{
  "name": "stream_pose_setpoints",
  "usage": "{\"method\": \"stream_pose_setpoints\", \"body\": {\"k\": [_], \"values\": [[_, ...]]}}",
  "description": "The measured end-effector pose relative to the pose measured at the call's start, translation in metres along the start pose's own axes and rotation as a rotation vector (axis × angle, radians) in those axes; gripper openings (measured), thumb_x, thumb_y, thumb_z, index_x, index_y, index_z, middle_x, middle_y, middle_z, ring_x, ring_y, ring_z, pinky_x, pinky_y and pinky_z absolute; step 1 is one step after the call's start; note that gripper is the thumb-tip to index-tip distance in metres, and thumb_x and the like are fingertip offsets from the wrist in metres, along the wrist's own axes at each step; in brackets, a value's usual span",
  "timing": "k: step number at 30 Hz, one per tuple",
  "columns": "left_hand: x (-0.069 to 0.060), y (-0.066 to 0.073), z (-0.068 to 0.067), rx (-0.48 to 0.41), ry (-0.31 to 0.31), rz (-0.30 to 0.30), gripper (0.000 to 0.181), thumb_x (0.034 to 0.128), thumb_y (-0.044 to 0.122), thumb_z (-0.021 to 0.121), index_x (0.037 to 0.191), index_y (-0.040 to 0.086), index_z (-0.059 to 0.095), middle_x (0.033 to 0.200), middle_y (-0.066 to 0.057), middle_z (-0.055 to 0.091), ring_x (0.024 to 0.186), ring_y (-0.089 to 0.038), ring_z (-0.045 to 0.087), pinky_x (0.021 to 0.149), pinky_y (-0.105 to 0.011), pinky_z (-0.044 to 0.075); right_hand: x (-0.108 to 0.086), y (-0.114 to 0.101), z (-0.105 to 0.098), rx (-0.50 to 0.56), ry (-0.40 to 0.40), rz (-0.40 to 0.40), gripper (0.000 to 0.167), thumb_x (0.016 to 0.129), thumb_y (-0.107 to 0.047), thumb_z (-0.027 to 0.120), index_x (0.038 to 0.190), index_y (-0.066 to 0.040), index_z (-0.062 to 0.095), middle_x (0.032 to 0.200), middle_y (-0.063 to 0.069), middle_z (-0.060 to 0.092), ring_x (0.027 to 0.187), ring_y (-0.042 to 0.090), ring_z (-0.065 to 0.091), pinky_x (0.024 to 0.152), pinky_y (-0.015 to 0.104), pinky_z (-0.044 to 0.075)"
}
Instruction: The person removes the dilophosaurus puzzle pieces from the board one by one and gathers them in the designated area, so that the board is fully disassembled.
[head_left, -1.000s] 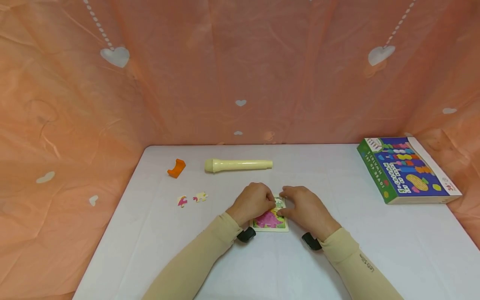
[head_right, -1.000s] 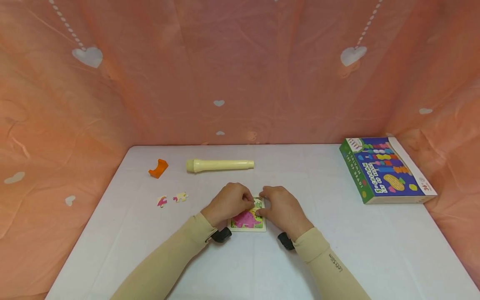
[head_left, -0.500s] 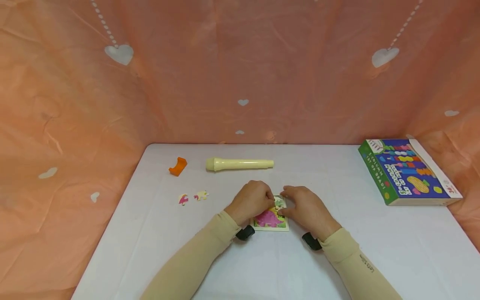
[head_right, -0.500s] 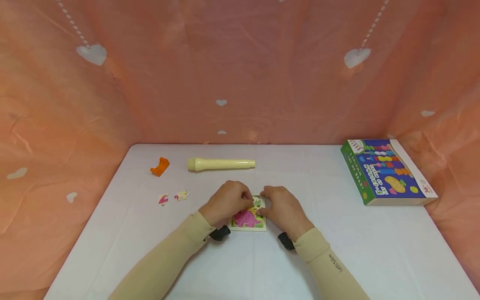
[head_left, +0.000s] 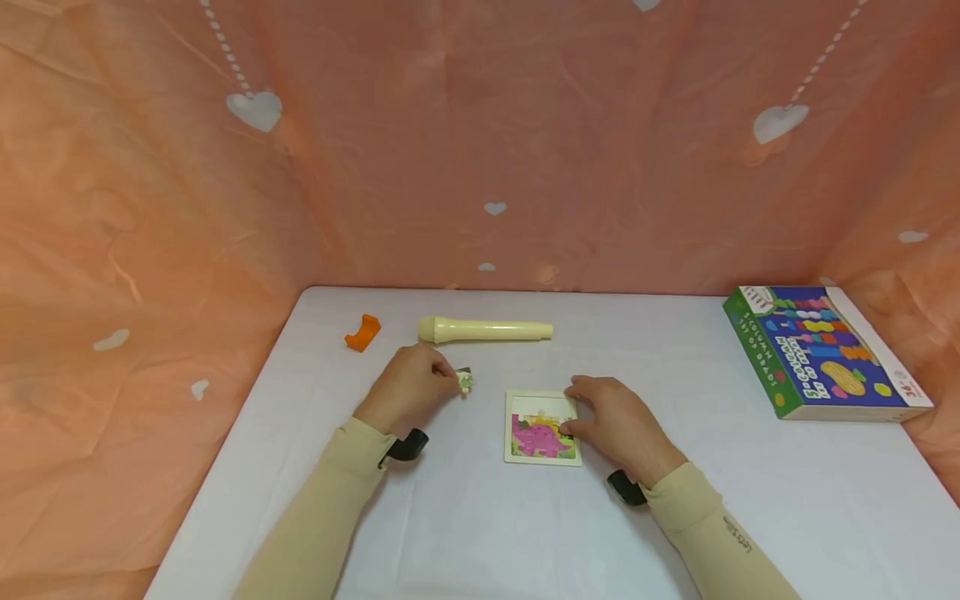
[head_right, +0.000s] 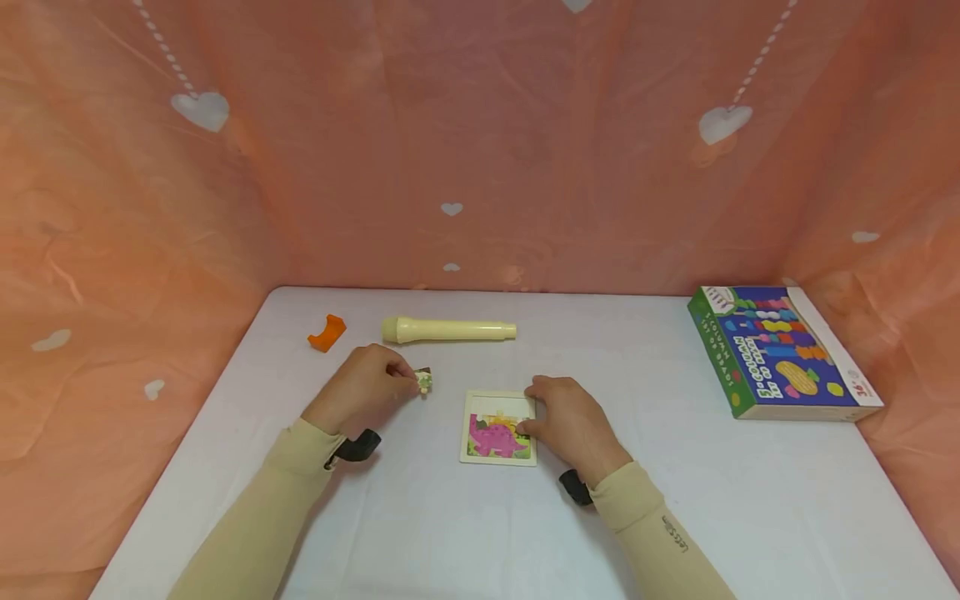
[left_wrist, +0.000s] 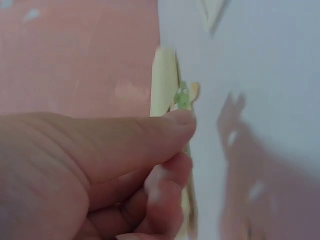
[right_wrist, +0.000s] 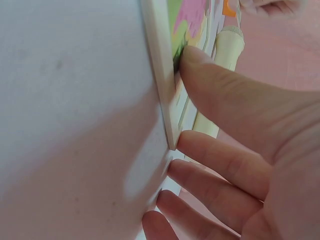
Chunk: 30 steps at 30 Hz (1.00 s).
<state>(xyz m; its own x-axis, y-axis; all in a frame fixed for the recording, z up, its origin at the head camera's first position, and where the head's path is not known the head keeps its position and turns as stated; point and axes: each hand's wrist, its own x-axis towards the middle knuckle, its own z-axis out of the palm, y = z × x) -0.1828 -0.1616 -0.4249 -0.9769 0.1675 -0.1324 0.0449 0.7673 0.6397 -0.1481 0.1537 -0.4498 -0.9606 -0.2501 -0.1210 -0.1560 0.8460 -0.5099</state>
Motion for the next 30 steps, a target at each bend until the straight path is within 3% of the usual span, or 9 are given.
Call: {"method": "stream_pose_setpoints", "body": {"k": [6, 15, 25, 30], "values": [[0.005, -0.024, -0.018, 0.027, -0.049, -0.035, 0.008, 0.0915, 0.02, 0.084, 0.087, 0.013, 0.083, 0.089, -0.002, 0.078, 0.086, -0.019, 0.064, 0.076, -0.031, 0.052, -0.001, 0.001, 0.002, -0.006, 0.006, -0.003, 0.051, 0.09, -0.025, 0.089, 0.134, -0.005, 0.074, 0.153, 0.018, 0.063, 0.146, 0.043, 0.055, 0.119, 0.062, 0.045], [0.007, -0.031, -0.015, 0.086, -0.108, -0.071, 0.007, 0.0925, 0.019, 0.083, 0.09, 0.013, 0.083, 0.096, -0.003, 0.077, 0.091, -0.02, 0.064, 0.084, -0.035, 0.053, -0.001, 0.002, 0.002, -0.02, 0.007, -0.015, 0.051, 0.09, -0.026, 0.089, 0.135, -0.006, 0.074, 0.153, 0.017, 0.063, 0.145, 0.043, 0.056, 0.119, 0.062, 0.046], [0.004, -0.025, -0.023, 0.063, -0.064, -0.053, 0.007, 0.0913, 0.019, 0.081, 0.093, 0.013, 0.083, 0.095, -0.003, 0.078, 0.09, -0.021, 0.065, 0.079, -0.033, 0.054, -0.001, 0.0, -0.001, -0.02, 0.003, -0.005, 0.052, 0.091, -0.027, 0.089, 0.135, -0.006, 0.074, 0.154, 0.017, 0.063, 0.146, 0.043, 0.056, 0.119, 0.062, 0.046], [0.002, -0.015, -0.016, 0.068, -0.06, 0.02, 0.009, 0.0936, 0.021, 0.081, 0.097, 0.013, 0.081, 0.092, -0.001, 0.075, 0.086, -0.018, 0.064, 0.079, -0.032, 0.053, -0.002, -0.001, -0.002, -0.025, -0.005, 0.0, 0.052, 0.091, -0.027, 0.088, 0.136, -0.006, 0.073, 0.154, 0.018, 0.063, 0.146, 0.043, 0.055, 0.119, 0.062, 0.046]]}}
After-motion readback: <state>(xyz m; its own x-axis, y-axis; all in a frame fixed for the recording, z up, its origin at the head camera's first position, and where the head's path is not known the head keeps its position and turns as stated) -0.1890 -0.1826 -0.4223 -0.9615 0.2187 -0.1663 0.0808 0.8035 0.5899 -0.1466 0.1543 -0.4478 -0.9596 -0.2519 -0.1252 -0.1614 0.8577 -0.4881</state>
